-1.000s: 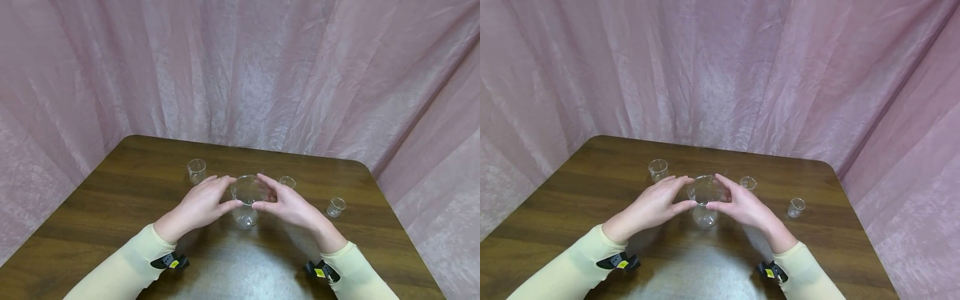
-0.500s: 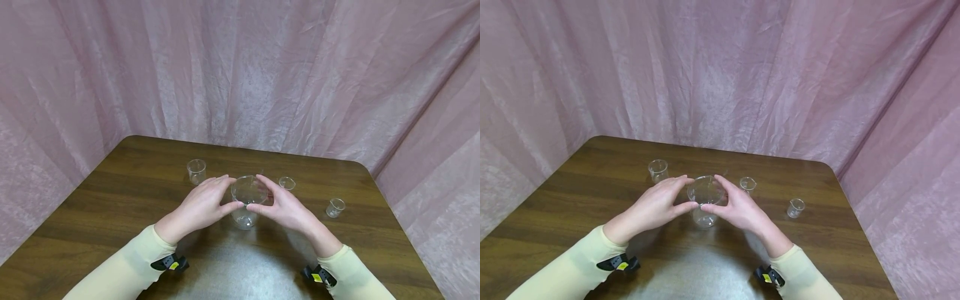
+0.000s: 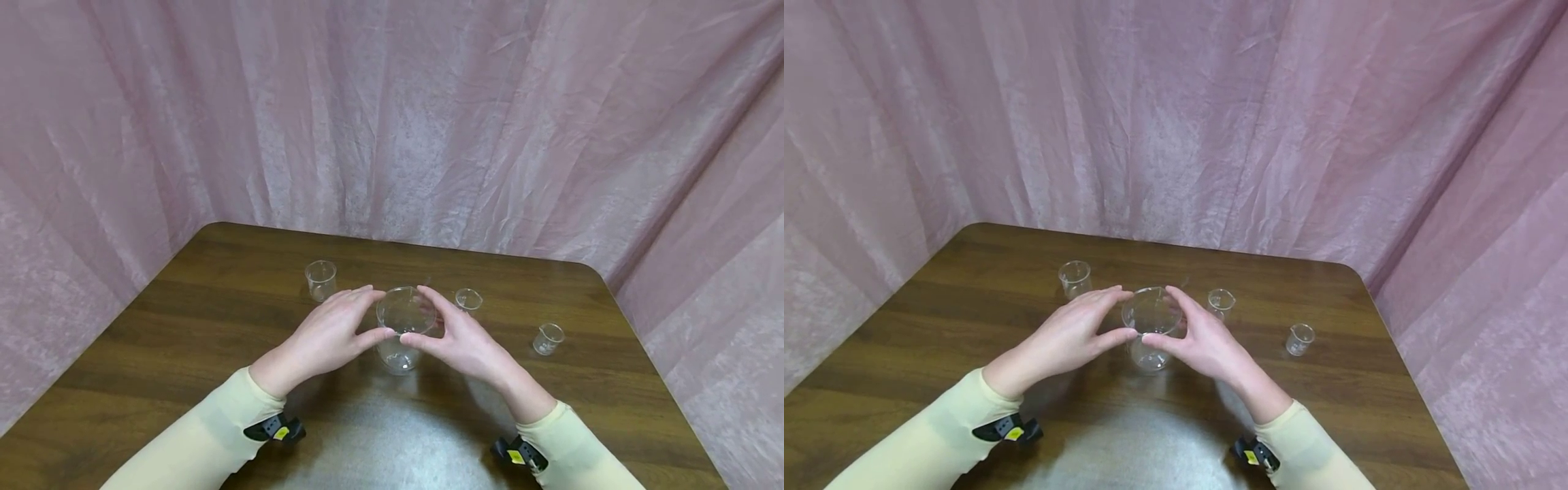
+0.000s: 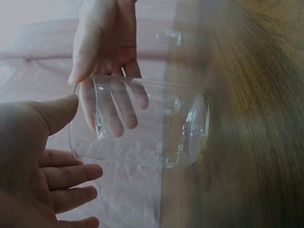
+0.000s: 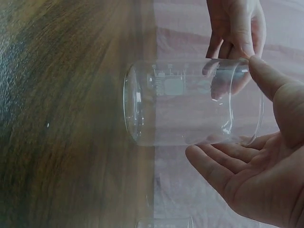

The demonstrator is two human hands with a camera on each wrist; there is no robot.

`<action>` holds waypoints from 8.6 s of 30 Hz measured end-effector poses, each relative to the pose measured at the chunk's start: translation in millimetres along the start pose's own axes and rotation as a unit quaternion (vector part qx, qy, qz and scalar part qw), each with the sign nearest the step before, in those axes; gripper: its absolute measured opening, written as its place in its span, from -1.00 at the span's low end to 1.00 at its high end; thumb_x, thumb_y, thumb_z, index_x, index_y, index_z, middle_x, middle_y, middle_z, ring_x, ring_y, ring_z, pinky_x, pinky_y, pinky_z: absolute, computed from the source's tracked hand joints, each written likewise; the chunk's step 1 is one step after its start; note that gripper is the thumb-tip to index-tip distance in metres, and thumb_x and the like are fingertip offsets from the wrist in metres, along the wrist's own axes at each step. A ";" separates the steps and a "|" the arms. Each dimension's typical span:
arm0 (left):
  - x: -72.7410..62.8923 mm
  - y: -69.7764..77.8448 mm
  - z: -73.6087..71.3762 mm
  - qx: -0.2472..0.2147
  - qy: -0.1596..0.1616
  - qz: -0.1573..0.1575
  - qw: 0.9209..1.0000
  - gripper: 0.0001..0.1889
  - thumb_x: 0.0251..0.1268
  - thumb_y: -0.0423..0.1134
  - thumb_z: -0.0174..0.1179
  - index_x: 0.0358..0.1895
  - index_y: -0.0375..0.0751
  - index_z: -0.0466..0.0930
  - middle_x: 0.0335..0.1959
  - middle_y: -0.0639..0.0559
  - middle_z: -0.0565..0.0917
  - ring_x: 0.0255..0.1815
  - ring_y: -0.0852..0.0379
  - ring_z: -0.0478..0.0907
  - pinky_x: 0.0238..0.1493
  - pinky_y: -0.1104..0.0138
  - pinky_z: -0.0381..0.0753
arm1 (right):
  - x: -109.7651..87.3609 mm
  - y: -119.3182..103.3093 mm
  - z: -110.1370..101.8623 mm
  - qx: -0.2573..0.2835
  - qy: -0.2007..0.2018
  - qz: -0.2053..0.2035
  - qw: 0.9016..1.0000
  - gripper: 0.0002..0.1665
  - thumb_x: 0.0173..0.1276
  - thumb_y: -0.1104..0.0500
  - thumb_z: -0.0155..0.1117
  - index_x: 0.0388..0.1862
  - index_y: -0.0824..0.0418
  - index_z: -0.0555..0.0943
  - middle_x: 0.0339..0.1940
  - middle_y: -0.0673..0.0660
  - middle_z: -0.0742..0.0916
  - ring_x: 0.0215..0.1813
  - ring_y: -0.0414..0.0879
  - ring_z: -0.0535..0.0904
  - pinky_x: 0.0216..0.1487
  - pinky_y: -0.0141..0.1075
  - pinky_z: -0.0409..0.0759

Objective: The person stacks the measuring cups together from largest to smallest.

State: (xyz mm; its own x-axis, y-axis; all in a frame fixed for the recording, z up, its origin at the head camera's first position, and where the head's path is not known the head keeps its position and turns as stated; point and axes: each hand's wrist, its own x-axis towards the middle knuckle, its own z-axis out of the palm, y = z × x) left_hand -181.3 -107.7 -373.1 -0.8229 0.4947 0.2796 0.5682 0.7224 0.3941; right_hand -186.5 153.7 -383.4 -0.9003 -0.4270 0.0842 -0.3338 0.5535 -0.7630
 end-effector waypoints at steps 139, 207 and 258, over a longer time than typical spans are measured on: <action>18.5 -132.1 -12.9 0.119 0.021 -0.150 0.981 -0.27 0.69 0.15 0.25 0.52 -0.45 0.48 0.49 -0.39 0.56 0.53 -0.38 0.46 0.48 -0.33 0.40 | 0.1 0.8 13.0 0.004 0.011 0.000 1.000 0.09 0.46 -0.24 0.56 0.77 0.05 0.25 0.55 0.03 0.61 0.58 0.06 0.51 0.55 0.14 0.45; 19.4 -132.4 -11.2 0.072 0.025 -0.179 0.981 -0.27 0.65 0.15 0.30 0.43 -0.52 0.52 0.29 -0.46 0.66 0.34 -0.44 0.58 0.37 -0.26 0.53 | -0.3 1.0 14.1 0.007 0.018 -0.013 1.000 0.08 0.47 -0.19 0.56 0.76 0.10 0.25 0.53 0.03 0.61 0.56 0.04 0.52 0.50 0.07 0.51; 20.5 -102.3 -23.0 0.100 0.072 -0.123 0.985 -0.34 0.57 0.18 0.38 0.28 -0.42 0.64 -0.15 -0.15 0.79 0.13 -0.26 0.71 0.44 -0.20 0.47 | -1.7 -1.5 15.1 0.005 0.022 -0.006 1.000 0.06 0.46 -0.18 0.58 0.75 0.08 0.27 0.52 0.02 0.63 0.56 0.01 0.53 0.53 0.02 0.49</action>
State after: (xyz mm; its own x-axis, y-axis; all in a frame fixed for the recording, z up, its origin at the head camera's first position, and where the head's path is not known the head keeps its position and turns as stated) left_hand -256.2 -182.5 -387.5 -0.9180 0.2297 0.3233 0.3271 0.8994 0.2899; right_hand -180.3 142.8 -392.1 -0.9083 -0.4006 0.1209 -0.3410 0.5411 -0.7687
